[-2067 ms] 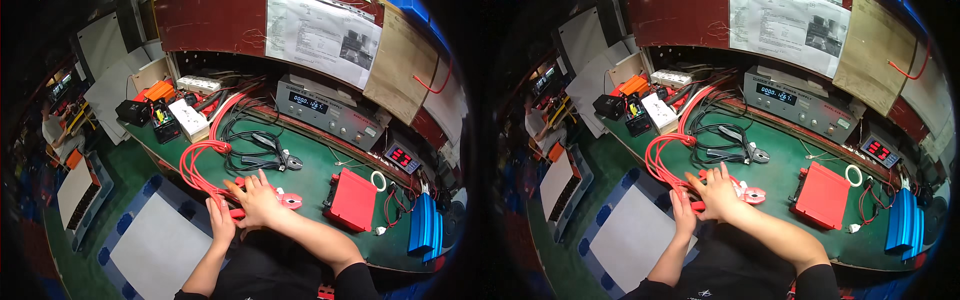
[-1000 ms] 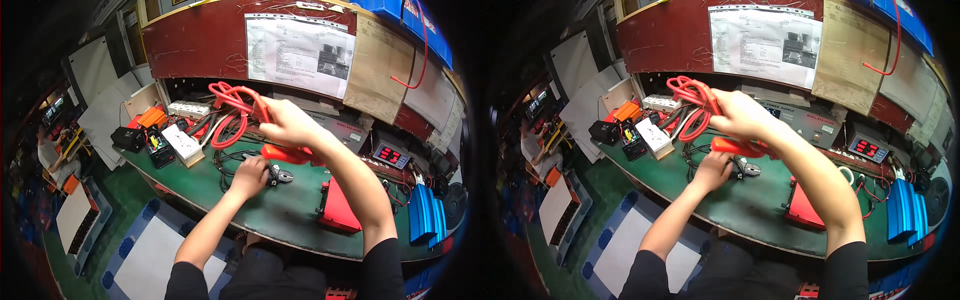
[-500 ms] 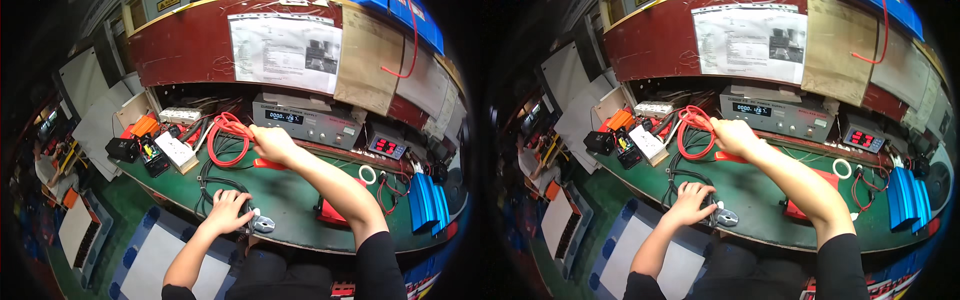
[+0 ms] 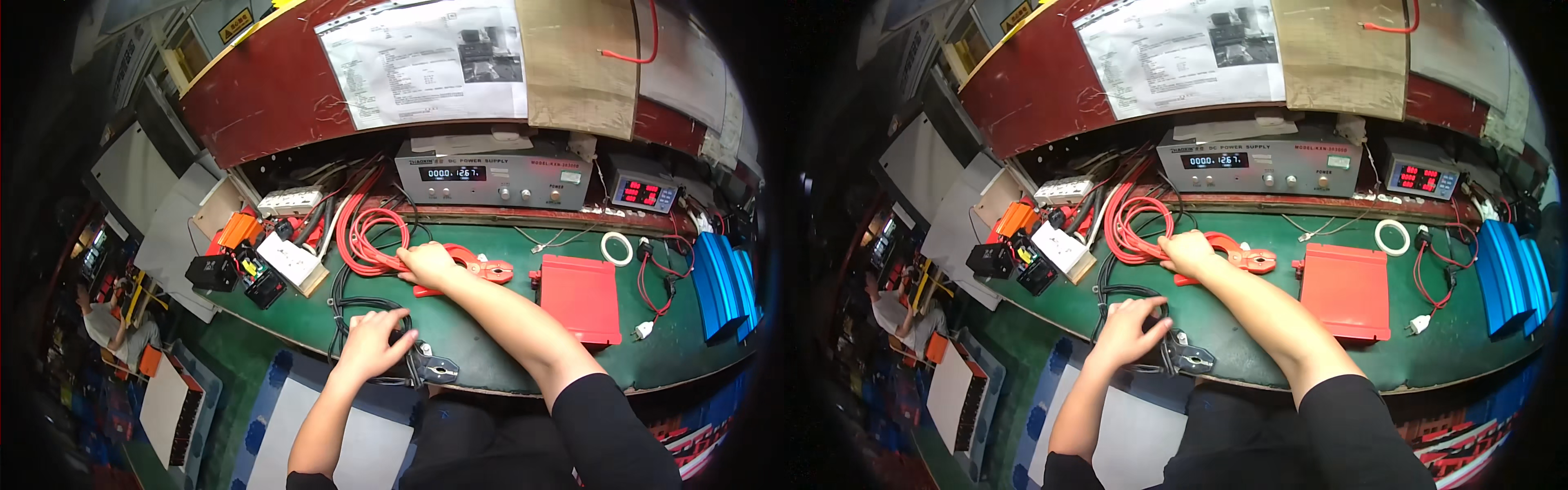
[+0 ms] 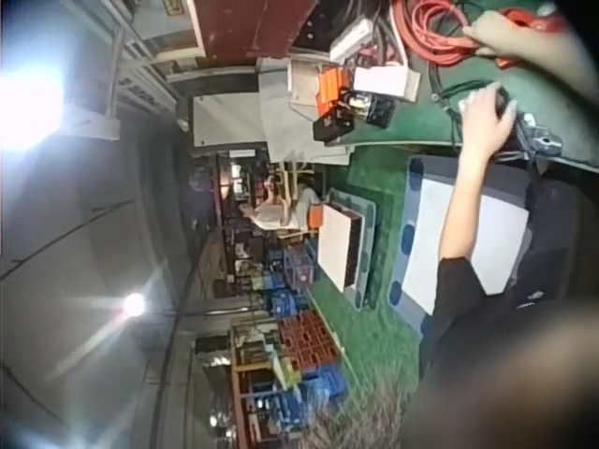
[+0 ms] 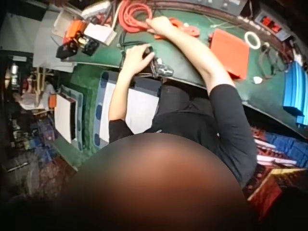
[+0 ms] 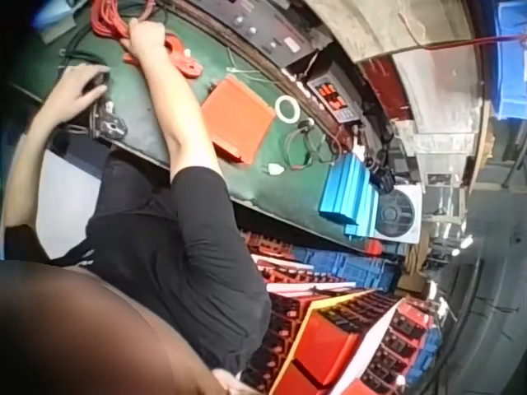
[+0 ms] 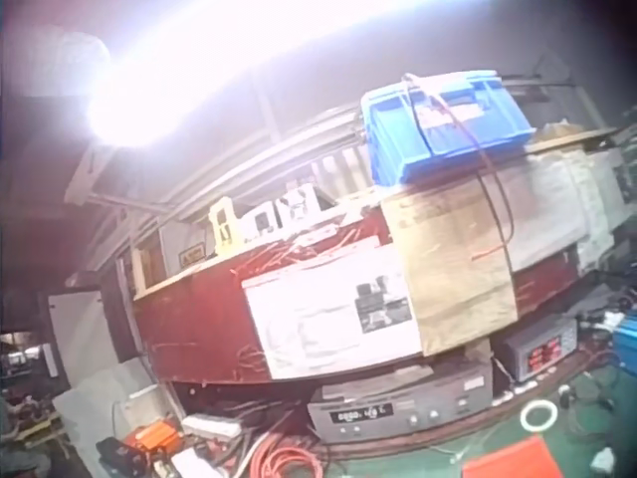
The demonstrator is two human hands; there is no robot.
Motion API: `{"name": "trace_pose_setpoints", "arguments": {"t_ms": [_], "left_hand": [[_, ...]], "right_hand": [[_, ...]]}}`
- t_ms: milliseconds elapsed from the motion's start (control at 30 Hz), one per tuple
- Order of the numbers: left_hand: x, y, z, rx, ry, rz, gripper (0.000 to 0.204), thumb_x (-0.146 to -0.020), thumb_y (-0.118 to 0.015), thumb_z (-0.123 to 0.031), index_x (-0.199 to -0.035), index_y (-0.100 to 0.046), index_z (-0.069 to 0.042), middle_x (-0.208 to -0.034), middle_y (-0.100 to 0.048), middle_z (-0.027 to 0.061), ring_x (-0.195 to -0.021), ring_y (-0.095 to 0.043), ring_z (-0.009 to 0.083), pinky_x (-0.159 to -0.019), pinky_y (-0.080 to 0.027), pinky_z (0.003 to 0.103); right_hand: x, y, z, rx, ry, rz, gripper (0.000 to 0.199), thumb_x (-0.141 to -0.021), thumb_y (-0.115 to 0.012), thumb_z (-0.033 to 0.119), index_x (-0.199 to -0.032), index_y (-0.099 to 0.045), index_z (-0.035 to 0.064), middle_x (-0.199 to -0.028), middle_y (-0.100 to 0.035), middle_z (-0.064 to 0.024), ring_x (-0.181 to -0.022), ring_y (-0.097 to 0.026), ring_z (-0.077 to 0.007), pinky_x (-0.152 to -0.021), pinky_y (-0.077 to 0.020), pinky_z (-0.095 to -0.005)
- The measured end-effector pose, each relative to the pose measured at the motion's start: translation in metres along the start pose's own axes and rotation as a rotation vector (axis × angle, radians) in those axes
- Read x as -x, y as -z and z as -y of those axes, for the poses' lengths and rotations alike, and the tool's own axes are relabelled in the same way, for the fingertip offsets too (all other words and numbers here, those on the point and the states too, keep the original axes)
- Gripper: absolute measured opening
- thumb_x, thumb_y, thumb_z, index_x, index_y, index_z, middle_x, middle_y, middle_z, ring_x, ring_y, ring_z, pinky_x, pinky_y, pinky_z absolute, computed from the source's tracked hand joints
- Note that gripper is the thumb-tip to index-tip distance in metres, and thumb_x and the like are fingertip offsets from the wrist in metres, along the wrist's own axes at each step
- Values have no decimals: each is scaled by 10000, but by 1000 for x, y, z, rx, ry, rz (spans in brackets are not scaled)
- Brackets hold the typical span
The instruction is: Testing a power inverter by connecting it to a DC power supply using jumper cables and verifying the connection.
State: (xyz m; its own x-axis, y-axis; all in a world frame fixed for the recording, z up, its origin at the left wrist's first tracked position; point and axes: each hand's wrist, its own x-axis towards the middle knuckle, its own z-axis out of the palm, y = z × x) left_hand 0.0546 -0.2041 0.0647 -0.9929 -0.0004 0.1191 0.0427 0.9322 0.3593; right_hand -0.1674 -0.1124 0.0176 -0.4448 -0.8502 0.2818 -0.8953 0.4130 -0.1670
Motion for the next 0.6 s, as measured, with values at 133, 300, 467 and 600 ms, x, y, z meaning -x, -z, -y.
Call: {"name": "trace_pose_setpoints", "arguments": {"t_ms": [133,300,467,600], "left_hand": [[-11,-19,13,44,-6,5,347,-992,-546,-348,-1225,-644,-111,-1012,-619,108,-1037,-596,277,-944,-360,433],[-20,-25,8,-16,-60,66,337,-1034,-457,-309,-1277,-621,-142,-1011,-605,115,-1006,-594,293,-938,-346,418],[-31,-26,2,-43,30,70,343,-1038,-453,-312,-1296,-623,-162,-1090,-583,110,-1064,-497,318,-926,-373,434],[-33,-28,7,-40,49,33,340,-1025,-494,-325,-1290,-626,-158,-1044,-593,111,-1036,-503,309,-913,-383,418]], "right_hand": [[-4,-10,6,49,-35,-65,398,-867,-699,442,-1033,-608,93,-866,-723,-118,-846,-723,-302,-788,-533,-445],[-15,-23,-1,81,-54,-97,426,-854,-706,473,-1053,-633,104,-879,-721,-95,-900,-698,-286,-835,-491,-438],[-25,-21,-7,77,-23,-275,540,-789,-721,571,-997,-650,78,-932,-688,-103,-957,-641,-275,-875,-433,-431],[-30,-10,-11,-130,34,-327,553,-808,-699,571,-1033,-645,68,-999,-673,-125,-1011,-625,-321,-902,-460,-467]]}}
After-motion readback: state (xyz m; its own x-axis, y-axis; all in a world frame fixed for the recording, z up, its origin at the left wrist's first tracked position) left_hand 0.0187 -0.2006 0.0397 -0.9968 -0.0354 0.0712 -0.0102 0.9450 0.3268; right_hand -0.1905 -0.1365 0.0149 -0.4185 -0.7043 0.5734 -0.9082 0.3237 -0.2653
